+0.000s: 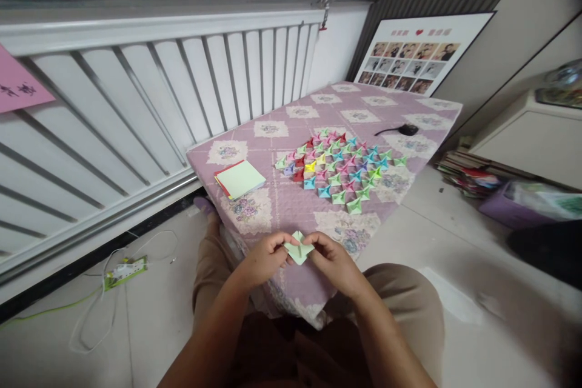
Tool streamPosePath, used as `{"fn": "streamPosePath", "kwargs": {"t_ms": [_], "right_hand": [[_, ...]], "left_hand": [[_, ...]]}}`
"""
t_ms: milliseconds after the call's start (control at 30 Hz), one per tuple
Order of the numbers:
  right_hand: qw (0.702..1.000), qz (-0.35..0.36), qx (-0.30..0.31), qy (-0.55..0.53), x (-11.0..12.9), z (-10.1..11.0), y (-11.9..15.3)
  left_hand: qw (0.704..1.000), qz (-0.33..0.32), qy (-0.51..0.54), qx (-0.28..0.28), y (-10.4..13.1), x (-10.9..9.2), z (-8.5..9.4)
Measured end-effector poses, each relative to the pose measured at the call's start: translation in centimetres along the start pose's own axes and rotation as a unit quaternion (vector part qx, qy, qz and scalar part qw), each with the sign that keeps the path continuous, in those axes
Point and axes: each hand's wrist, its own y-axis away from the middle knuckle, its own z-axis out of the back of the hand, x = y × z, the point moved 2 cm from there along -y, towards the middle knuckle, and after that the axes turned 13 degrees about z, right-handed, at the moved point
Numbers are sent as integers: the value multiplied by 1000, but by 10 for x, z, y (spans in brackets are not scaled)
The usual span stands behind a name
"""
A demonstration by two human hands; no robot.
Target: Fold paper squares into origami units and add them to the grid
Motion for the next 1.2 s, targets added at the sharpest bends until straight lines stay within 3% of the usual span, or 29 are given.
{"fn": "streamPosePath", "kwargs": {"t_ms": [433,567,767,967,1100,1200], "right_hand": [[994,-50,79,-52,10,2,3],[999,-36,33,8,2,0,4],[998,1,-25,61,-3,-2,2],[994,16,-53,96,-2,-8,0],[991,-15,-130,10,-8,-11,-1],[991,-48,-110,-66,-7,-13,-2]], "left_hand": [[998,6,-45,-35,-1,7,2],[998,9,-49,-34,0,6,1],[989,18,117,-93,1,4,-8],[991,73,70,-90,-3,15,-24],[989,80,80,-95,-2,13,-26],[993,69,66,-76,1,9,-25]]}}
